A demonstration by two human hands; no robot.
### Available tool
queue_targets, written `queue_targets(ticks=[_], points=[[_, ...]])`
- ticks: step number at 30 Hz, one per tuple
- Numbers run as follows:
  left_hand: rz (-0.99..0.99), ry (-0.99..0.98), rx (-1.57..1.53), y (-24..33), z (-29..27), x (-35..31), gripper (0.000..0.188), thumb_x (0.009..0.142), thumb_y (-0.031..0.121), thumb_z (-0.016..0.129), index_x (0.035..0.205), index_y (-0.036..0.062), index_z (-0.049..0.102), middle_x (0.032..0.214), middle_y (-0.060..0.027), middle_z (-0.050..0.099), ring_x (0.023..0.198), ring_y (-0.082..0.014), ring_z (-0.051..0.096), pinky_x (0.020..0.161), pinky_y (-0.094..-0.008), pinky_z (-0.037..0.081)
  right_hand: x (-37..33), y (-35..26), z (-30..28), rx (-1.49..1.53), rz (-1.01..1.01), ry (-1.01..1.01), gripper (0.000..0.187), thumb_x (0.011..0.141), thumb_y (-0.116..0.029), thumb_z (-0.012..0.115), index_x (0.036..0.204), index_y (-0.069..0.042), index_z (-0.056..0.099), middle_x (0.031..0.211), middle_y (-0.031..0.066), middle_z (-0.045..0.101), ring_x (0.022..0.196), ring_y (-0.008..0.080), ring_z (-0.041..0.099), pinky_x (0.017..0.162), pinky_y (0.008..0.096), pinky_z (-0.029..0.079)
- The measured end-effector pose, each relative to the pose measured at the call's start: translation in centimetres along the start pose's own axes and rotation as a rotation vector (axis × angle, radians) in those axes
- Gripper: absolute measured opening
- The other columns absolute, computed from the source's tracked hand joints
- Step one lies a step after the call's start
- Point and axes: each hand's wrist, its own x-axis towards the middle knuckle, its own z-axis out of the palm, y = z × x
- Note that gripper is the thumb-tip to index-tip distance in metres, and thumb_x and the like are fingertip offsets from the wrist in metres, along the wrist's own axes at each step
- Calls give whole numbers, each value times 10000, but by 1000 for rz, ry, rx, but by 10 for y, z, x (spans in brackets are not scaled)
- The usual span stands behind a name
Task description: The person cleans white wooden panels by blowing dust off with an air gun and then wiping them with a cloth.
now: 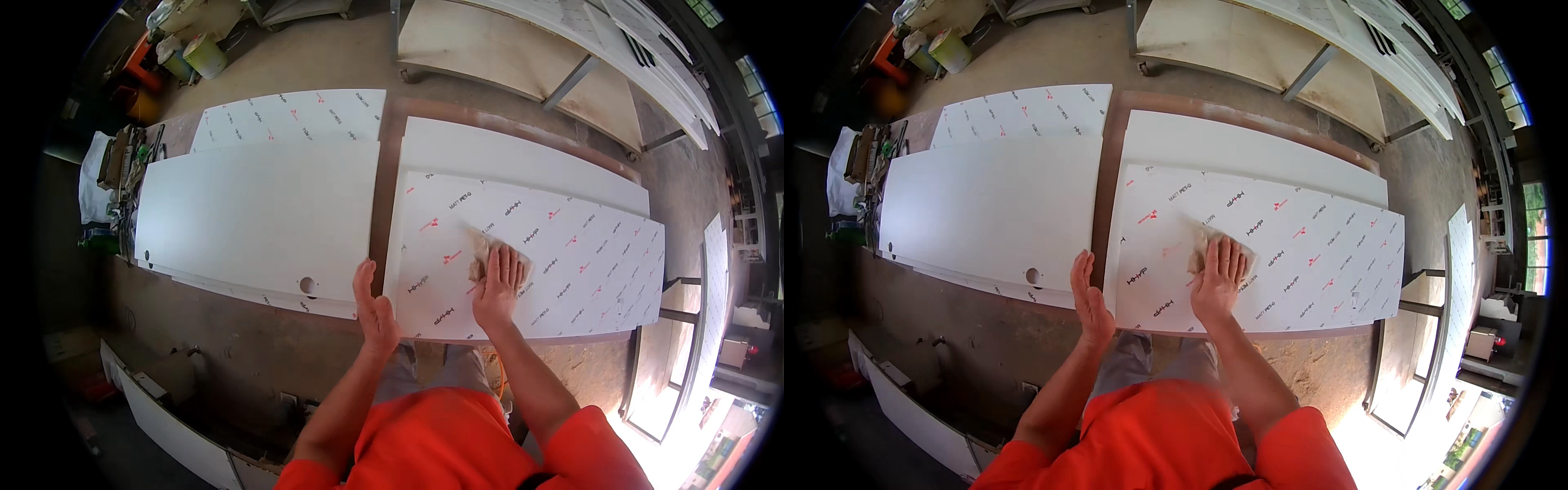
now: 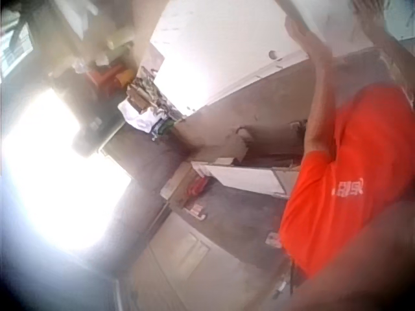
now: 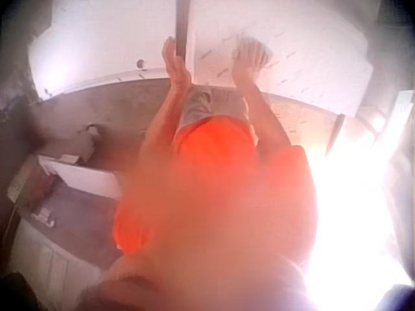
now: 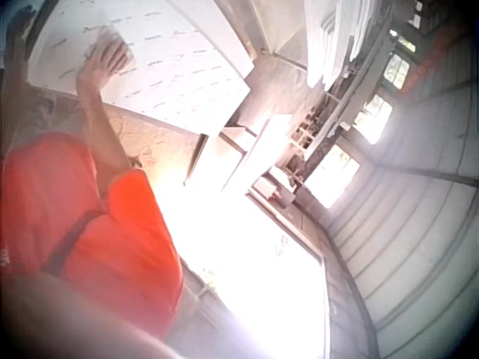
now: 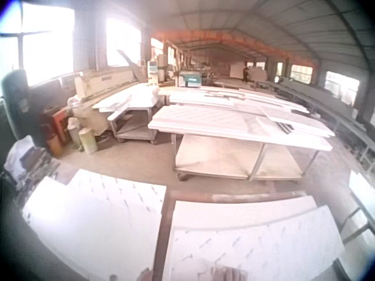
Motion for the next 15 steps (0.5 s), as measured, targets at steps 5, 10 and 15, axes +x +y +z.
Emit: queue_targets(ticks=[5, 10, 15], points=[[81, -271, 186, 6, 29, 97, 572, 1129, 374, 380, 1526, -33, 452, 1617, -250, 391, 1490, -383, 396, 1218, -485, 315, -67, -122, 41, 61, -211, -16, 636, 937, -264, 670, 1501, -6, 529, 1596, 224, 475, 1508, 417, 414, 1259, 581, 288], [248, -661, 758, -35, 52, 106, 683, 1082, 478, 484, 1574, 11, 411, 1701, -234, 272, 1579, -438, 232, 1286, -536, 193, -89, -48, 16, -24, -160, 5, 708, 972, -408, 641, 1488, 61, 517, 1620, 254, 439, 1529, 421, 393, 1261, 579, 299], [315, -712, 896, -45, 79, 94, 760, 1011, 460, 612, 1586, 14, 390, 1711, -219, 260, 1607, -437, 162, 1303, -560, 139, -134, 165, -65, -217, 422, 197, 781, 1080, -510, 451, 1529, 127, 406, 1639, 333, 354, 1555, 482, 292, 1282, 582, 180]])
